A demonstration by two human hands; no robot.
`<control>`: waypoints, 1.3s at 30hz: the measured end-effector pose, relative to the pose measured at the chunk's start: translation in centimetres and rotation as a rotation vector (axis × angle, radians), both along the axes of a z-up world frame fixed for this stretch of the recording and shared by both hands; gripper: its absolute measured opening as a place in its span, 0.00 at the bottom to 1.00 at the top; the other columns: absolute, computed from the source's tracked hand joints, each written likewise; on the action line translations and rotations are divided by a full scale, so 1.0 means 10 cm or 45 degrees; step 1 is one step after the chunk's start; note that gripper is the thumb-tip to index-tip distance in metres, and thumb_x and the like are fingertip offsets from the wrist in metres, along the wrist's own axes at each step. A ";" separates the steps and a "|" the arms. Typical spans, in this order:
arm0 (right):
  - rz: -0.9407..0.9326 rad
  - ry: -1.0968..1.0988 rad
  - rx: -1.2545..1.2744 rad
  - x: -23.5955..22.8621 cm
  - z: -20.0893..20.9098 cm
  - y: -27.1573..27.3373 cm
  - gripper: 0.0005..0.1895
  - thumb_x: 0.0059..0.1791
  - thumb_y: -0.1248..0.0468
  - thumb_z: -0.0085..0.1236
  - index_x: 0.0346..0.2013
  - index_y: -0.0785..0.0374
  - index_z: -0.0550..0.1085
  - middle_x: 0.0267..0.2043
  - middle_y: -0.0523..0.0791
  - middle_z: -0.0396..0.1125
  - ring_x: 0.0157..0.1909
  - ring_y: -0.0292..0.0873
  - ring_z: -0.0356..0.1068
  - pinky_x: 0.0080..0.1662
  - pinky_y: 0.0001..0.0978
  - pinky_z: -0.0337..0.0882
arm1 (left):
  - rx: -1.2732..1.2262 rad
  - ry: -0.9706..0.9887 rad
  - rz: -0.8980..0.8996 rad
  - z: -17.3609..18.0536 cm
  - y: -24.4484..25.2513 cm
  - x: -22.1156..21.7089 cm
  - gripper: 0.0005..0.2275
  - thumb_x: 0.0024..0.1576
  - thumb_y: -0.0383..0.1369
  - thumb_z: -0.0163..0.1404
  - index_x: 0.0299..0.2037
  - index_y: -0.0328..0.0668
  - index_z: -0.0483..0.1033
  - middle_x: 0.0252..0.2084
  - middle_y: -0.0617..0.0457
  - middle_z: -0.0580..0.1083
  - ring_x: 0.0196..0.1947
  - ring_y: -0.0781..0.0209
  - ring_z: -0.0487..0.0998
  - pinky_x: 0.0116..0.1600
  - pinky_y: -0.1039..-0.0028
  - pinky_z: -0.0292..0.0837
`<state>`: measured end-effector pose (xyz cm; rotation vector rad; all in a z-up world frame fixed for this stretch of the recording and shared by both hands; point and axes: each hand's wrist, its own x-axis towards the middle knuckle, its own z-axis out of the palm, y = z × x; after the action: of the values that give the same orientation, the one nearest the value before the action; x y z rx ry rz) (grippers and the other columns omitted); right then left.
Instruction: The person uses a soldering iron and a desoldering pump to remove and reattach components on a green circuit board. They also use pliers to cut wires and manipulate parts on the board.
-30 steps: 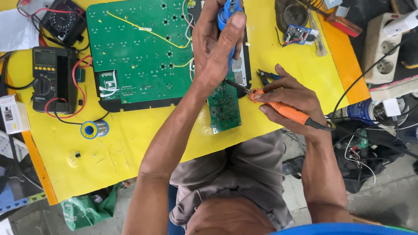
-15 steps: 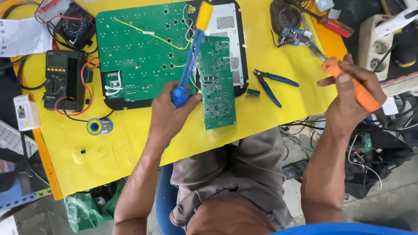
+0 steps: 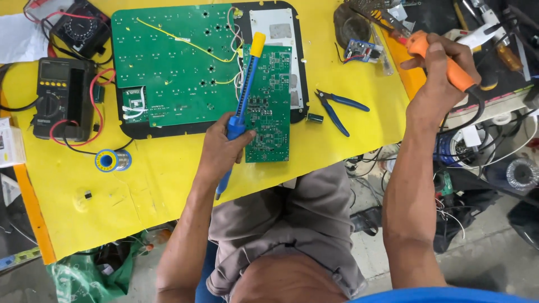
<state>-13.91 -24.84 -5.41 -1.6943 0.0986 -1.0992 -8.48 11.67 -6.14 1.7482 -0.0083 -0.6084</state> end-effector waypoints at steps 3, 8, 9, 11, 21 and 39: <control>-0.009 0.050 0.159 0.17 0.06 0.03 0.11 0.58 0.63 0.57 0.41 0.71 0.73 0.39 0.60 0.74 0.46 0.58 0.80 0.38 0.37 0.82 | -0.013 -0.028 -0.030 -0.03 0.03 0.01 0.10 0.58 0.32 0.59 0.42 0.42 0.69 0.18 0.56 0.63 0.14 0.65 0.61 0.22 0.72 0.65; 0.212 0.045 0.028 0.43 -0.15 -0.05 0.13 0.61 0.57 0.55 0.50 0.67 0.71 0.46 0.58 0.72 0.47 0.57 0.76 0.50 0.51 0.81 | -0.033 -0.021 -0.043 -0.03 0.04 0.02 0.10 0.58 0.32 0.59 0.42 0.43 0.68 0.18 0.57 0.63 0.14 0.66 0.62 0.23 0.72 0.65; 0.301 0.079 -0.028 0.49 -0.20 -0.06 0.15 0.63 0.55 0.53 0.56 0.63 0.70 0.50 0.56 0.70 0.46 0.57 0.75 0.59 0.60 0.80 | -0.045 -0.019 -0.045 -0.03 0.04 0.02 0.10 0.58 0.32 0.59 0.43 0.43 0.69 0.18 0.57 0.63 0.14 0.66 0.62 0.23 0.72 0.64; 0.350 0.154 0.162 0.50 -0.41 -0.08 0.20 0.60 0.50 0.58 0.59 0.58 0.70 0.50 0.53 0.72 0.51 0.55 0.76 0.55 0.55 0.77 | -0.058 -0.014 -0.040 -0.04 0.04 0.01 0.11 0.58 0.32 0.59 0.42 0.43 0.69 0.18 0.57 0.63 0.14 0.66 0.62 0.23 0.73 0.64; 0.034 0.662 -1.103 -0.25 -0.64 1.08 0.12 0.54 0.55 0.68 0.45 0.58 0.82 0.40 0.46 0.70 0.44 0.48 0.69 0.46 0.41 0.61 | -0.230 -0.121 -0.028 -0.39 0.11 0.05 0.13 0.54 0.26 0.59 0.47 0.36 0.75 0.21 0.52 0.68 0.12 0.64 0.71 0.20 0.75 0.67; 0.559 0.488 -0.474 0.10 -0.37 1.23 0.12 0.53 0.68 0.67 0.50 0.65 0.79 0.40 0.54 0.72 0.40 0.53 0.73 0.43 0.41 0.73 | 0.741 -0.789 0.201 -0.37 0.33 -0.12 0.32 0.61 0.30 0.49 0.76 0.52 0.51 0.53 0.39 0.70 0.50 0.35 0.76 0.45 0.44 0.76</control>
<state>-12.96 -12.54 -9.07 -2.1161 -0.2414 -0.4750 -9.70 14.96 -9.85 2.4163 -0.1342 0.0859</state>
